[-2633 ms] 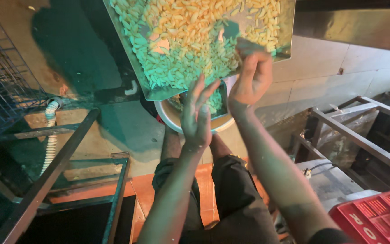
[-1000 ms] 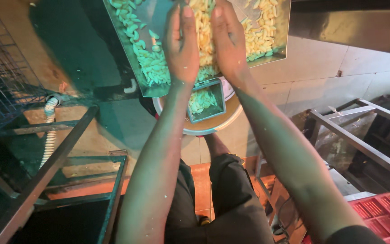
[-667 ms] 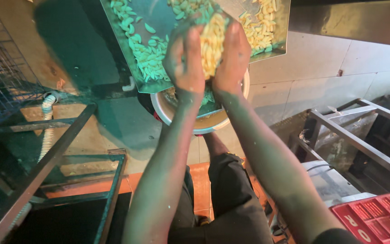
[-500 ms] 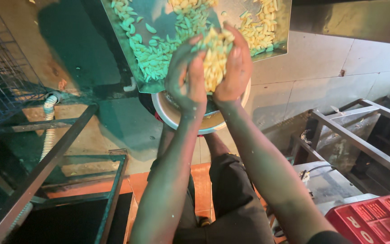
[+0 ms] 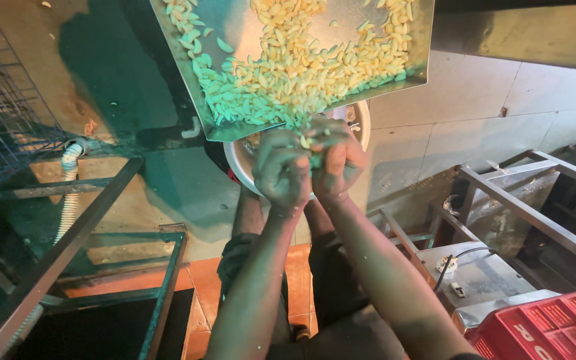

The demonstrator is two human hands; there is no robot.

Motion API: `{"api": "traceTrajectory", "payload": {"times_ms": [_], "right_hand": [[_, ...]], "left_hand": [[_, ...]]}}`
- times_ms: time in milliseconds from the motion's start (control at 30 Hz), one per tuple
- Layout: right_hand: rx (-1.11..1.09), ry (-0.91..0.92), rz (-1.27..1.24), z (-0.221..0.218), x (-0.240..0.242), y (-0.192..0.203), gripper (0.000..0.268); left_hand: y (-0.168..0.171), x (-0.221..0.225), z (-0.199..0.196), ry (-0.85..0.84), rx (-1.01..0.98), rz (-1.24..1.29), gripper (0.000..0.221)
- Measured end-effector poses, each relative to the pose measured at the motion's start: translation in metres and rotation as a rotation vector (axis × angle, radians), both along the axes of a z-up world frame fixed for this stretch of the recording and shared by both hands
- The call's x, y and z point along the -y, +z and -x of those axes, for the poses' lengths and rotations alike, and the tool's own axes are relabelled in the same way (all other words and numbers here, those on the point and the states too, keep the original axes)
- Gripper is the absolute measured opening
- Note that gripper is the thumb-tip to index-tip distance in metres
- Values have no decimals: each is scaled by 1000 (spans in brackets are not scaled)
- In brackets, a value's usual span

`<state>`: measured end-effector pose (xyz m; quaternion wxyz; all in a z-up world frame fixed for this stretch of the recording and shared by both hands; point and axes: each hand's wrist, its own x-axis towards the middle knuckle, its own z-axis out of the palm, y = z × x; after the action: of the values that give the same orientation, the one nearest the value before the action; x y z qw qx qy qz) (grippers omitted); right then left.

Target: The person feeds peeled cassava pieces from a metal tray into a grinding machine using both hands and a metal pusher. The ground cassava collects in a white bucket below. The person occasionally uses a spoon to stir the contents of the bucket.

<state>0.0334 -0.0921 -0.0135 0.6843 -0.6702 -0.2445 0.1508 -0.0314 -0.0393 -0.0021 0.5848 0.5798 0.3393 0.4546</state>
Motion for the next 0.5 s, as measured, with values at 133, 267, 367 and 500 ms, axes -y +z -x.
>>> {"api": "traceTrajectory", "payload": {"times_ms": [133, 267, 367, 500], "right_hand": [[-24, -36, -37, 5, -5, 1, 57], [-45, -73, -60, 8, -8, 0, 56], [-55, -107, -74, 11, -12, 0, 52], [26, -93, -85, 10, -21, 1, 47]], "left_hand": [[2, 1, 0, -9, -12, 9, 44], [2, 0, -3, 31, -18, 3, 43], [2, 0, -4, 40, 0, -4, 42], [0, 0, -3, 25, 9, 27, 38]]}}
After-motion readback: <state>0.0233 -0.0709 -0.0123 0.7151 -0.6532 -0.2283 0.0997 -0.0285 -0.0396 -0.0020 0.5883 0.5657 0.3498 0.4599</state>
